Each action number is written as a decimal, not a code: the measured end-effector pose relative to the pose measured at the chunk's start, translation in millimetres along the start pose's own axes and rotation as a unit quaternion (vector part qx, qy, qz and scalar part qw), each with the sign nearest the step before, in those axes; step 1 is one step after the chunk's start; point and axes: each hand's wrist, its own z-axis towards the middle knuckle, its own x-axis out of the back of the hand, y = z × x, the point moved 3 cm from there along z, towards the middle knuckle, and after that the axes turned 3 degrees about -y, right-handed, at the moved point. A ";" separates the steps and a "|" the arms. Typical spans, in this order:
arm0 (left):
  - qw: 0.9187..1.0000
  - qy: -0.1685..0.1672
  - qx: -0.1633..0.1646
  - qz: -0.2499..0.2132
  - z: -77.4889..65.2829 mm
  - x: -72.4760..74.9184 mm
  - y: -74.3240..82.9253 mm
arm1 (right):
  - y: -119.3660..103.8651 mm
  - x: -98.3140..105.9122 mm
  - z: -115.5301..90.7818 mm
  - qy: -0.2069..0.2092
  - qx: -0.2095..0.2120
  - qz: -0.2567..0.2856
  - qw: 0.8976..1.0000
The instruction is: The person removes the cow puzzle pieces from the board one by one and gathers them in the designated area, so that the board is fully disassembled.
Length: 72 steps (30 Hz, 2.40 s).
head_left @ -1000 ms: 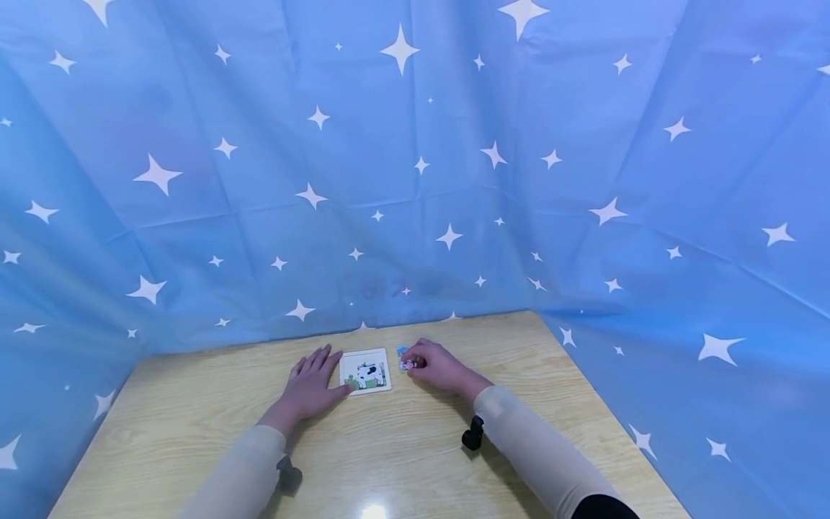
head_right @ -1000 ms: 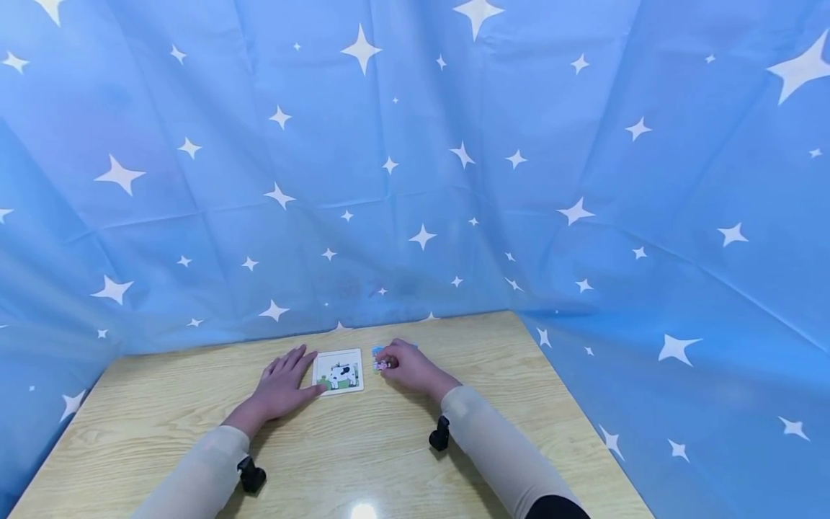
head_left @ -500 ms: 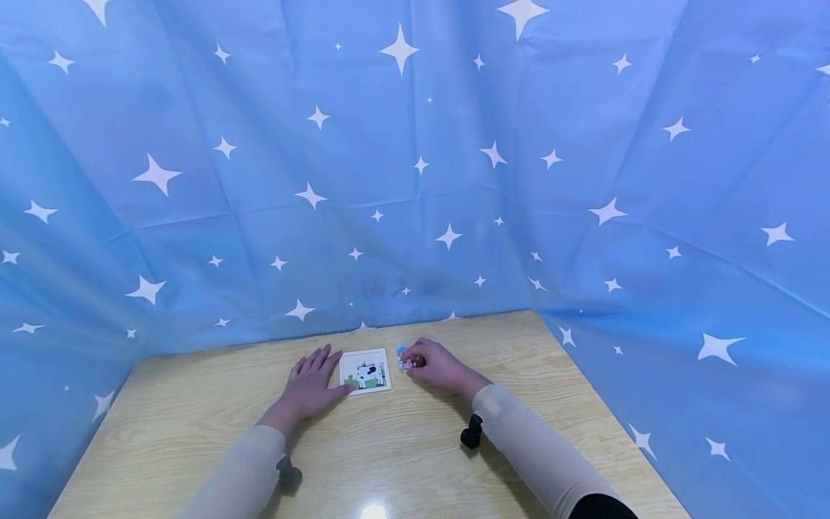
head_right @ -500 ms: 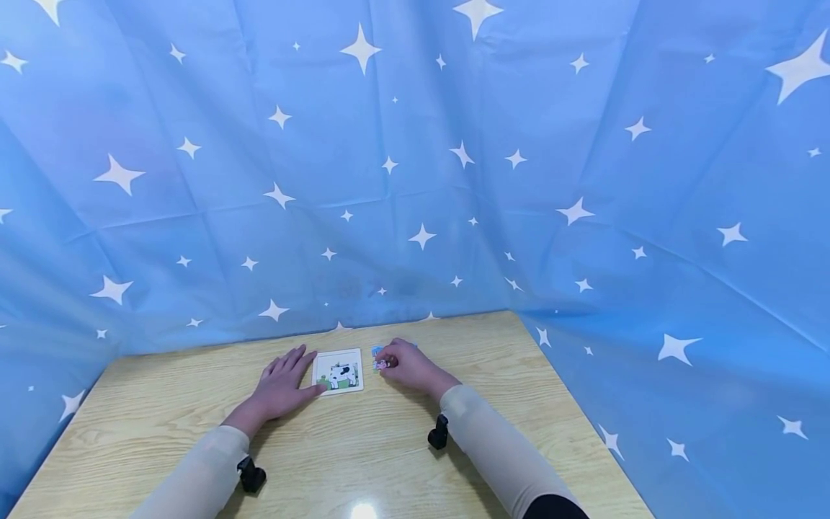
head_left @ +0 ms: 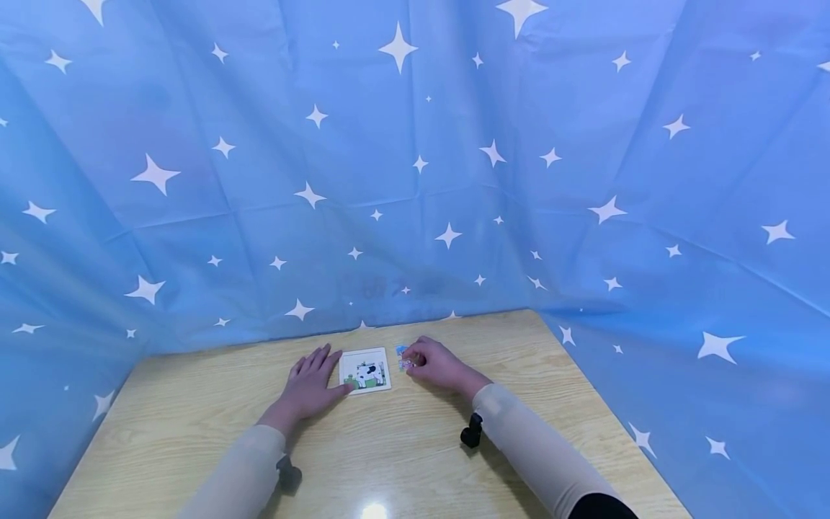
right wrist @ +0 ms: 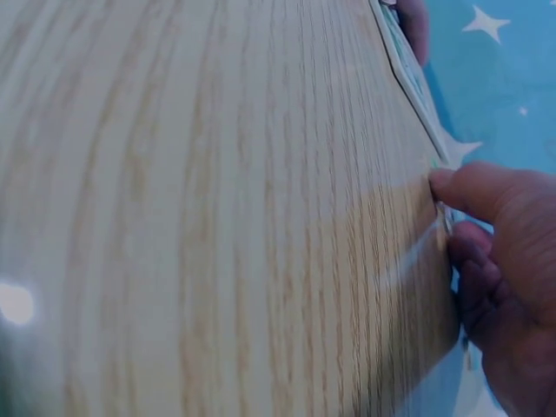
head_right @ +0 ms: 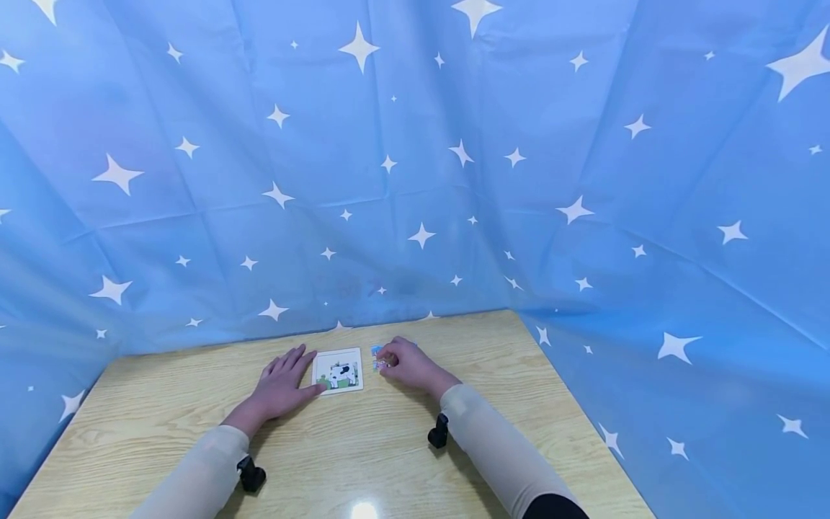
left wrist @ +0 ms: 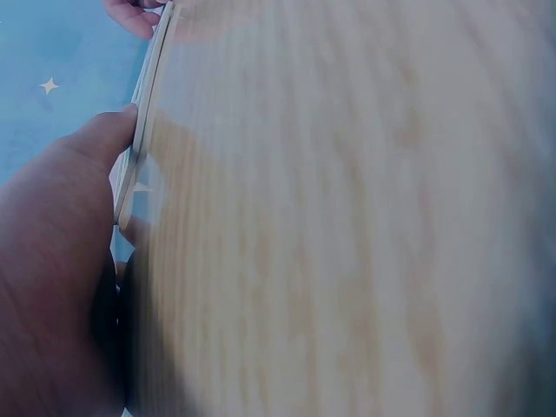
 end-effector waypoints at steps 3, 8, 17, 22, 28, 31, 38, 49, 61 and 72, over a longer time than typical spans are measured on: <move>1.000 0.000 -0.001 -0.002 -0.4 0.7 0.3 | -2.0 0.8 -0.7 -0.001 -0.004 0.002 1.000; 1.000 0.000 -0.001 0.001 0.1 0.0 -0.7 | -3.0 1.6 -0.4 -0.001 -0.006 0.007 1.000; 1.000 0.000 -0.004 0.001 -0.2 1.2 0.0 | -5.5 2.5 -0.8 -0.001 -0.007 0.028 1.000; 1.000 0.000 -0.004 0.000 -0.9 2.3 0.8 | -20.4 -0.5 1.1 0.009 0.010 0.009 1.000; 1.000 -0.001 -0.005 0.004 -0.5 2.2 1.2 | -45.0 -18.7 10.7 0.003 0.019 -0.005 1.000; 1.000 -0.002 -0.006 0.005 0.0 1.9 1.3 | -55.6 -30.4 17.2 -0.008 0.012 -0.009 1.000; 1.000 0.001 -0.008 0.008 0.3 1.5 0.7 | -68.1 -52.3 32.8 -0.014 0.007 -0.042 0.999; 1.000 0.013 -0.019 0.000 4.0 -3.5 -4.4 | -79.3 -58.5 41.7 -0.056 -0.014 -0.092 0.994; 1.000 0.003 -0.014 0.006 2.7 -2.3 -2.0 | -82.4 -54.4 45.4 -0.086 -0.038 -0.106 0.990; 1.000 0.011 -0.023 -0.007 -0.2 1.8 0.7 | -85.6 -54.2 48.9 -0.081 -0.061 -0.099 0.990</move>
